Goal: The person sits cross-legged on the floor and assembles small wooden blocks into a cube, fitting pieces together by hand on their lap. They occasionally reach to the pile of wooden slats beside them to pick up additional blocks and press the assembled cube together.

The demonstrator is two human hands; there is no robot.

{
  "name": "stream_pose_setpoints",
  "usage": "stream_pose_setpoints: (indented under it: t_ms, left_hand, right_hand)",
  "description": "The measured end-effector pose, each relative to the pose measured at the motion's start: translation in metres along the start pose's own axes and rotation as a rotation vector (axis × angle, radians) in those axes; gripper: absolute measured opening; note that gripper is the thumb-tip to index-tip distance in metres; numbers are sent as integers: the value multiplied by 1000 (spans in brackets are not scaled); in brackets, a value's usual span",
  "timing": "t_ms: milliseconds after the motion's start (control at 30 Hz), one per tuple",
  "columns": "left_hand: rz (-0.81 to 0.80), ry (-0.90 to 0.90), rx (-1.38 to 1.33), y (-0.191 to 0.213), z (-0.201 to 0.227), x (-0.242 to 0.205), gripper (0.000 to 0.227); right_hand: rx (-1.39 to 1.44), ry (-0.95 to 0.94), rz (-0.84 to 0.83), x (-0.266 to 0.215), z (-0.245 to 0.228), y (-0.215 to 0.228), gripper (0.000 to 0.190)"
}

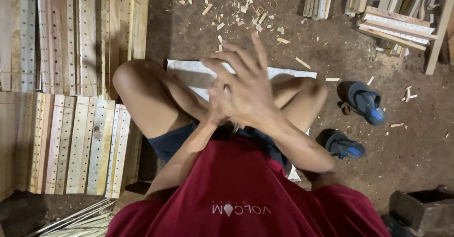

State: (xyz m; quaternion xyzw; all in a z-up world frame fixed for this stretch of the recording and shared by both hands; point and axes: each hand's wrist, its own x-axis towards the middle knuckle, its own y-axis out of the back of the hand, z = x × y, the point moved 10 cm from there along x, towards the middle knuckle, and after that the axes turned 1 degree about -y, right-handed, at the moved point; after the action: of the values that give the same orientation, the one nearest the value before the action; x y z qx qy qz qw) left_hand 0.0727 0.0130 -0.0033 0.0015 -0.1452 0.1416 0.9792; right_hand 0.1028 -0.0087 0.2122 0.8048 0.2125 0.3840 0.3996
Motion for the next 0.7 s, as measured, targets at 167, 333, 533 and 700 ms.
stream_pose_setpoints:
  t_ms: [167, 333, 533, 700]
  left_hand:
    - [8, 75, -27, 2, 5, -5, 62]
    - [15, 143, -74, 2, 8, 7, 65]
    - [-24, -16, -178, 0, 24, 15, 65]
    - [-87, -74, -151, -5, 18, 6, 67]
  right_hand:
    - [-292, 7, -78, -26, 18, -71, 54]
    - [295, -77, -177, -25, 40, -36, 62]
    - [956, -374, -188, -89, 94, -46, 115]
    - [1020, -263, -190, -82, 70, -43, 112]
